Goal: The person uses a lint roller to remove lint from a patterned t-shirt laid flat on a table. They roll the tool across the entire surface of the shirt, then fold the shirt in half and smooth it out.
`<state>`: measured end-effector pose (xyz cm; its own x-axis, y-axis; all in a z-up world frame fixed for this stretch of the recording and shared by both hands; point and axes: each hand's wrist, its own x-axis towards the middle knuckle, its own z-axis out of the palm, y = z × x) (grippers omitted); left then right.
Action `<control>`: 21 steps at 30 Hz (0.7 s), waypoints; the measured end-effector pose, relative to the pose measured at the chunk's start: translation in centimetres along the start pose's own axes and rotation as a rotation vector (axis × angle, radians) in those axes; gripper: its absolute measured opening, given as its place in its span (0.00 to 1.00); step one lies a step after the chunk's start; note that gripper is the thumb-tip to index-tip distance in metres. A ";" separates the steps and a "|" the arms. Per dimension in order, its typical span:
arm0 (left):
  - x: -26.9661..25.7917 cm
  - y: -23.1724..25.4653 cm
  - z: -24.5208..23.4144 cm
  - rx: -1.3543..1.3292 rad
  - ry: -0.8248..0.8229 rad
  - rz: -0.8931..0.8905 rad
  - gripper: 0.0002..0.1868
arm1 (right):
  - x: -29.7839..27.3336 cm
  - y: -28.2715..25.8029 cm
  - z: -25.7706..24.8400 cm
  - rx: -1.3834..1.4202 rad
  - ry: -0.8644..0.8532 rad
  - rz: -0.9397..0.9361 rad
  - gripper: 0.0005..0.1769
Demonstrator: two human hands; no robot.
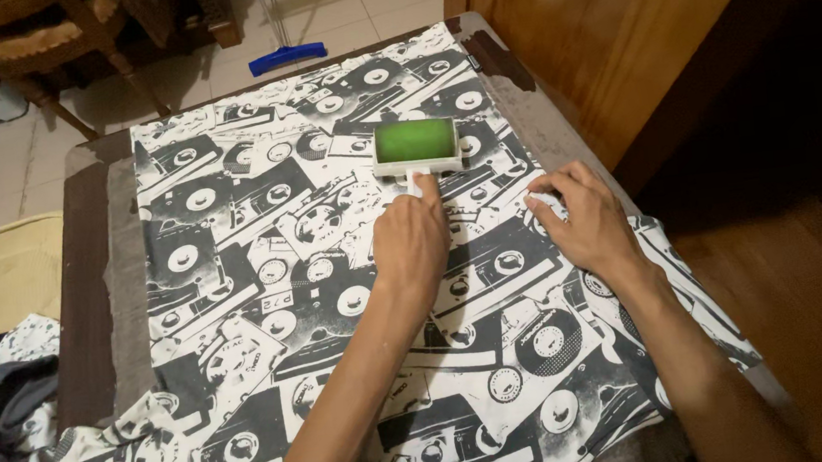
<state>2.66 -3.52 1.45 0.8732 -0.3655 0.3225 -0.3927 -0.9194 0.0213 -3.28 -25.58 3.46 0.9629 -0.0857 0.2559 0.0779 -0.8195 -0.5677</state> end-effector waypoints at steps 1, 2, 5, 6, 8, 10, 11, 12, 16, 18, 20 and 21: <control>0.5 -0.1 0.5 -0.005 -0.006 -0.011 0.23 | 0.0 0.0 0.0 -0.028 0.018 -0.034 0.16; 1.2 -0.2 1.0 -0.010 -0.012 -0.023 0.22 | 0.0 0.0 0.1 -0.057 0.035 -0.069 0.16; 3.7 -0.7 2.9 -0.021 0.029 -0.035 0.22 | -0.2 0.1 0.2 -0.095 0.069 -0.121 0.15; 4.6 -0.8 3.4 -0.025 0.054 -0.035 0.22 | -0.1 0.1 0.3 -0.101 0.079 -0.130 0.14; 6.2 -1.1 4.2 -0.058 0.062 -0.056 0.22 | -0.1 0.2 0.4 -0.088 0.083 -0.119 0.14; 6.8 -1.2 4.4 -0.077 0.083 -0.065 0.22 | 0.0 0.2 0.4 -0.079 0.087 -0.115 0.14; 6.7 -1.1 4.3 -0.078 0.100 -0.063 0.22 | 0.0 0.2 0.3 -0.075 0.090 -0.117 0.14; 6.5 -1.0 3.9 -0.079 0.117 -0.062 0.23 | 0.1 0.3 0.3 -0.071 0.092 -0.119 0.13; 3.3 -1.2 1.3 -0.180 0.087 -0.038 0.25 | 0.0 0.3 0.3 -0.033 0.094 -0.127 0.13; 1.7 -1.5 -0.5 -0.177 0.114 -0.003 0.24 | 0.1 0.2 0.3 -0.029 0.118 -0.147 0.12; -0.1 -1.6 -2.3 -0.253 -0.078 -0.062 0.22 | -0.1 0.1 0.3 -0.010 0.102 -0.120 0.12; -0.7 -1.6 -3.1 -0.293 -0.168 -0.087 0.22 | 0.1 0.2 0.2 -0.005 0.101 -0.108 0.12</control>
<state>1.79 -1.40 4.08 0.9329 -0.3285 0.1473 -0.3593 -0.8764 0.3206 -3.13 -25.63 3.24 0.9181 -0.0529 0.3929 0.1785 -0.8298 -0.5287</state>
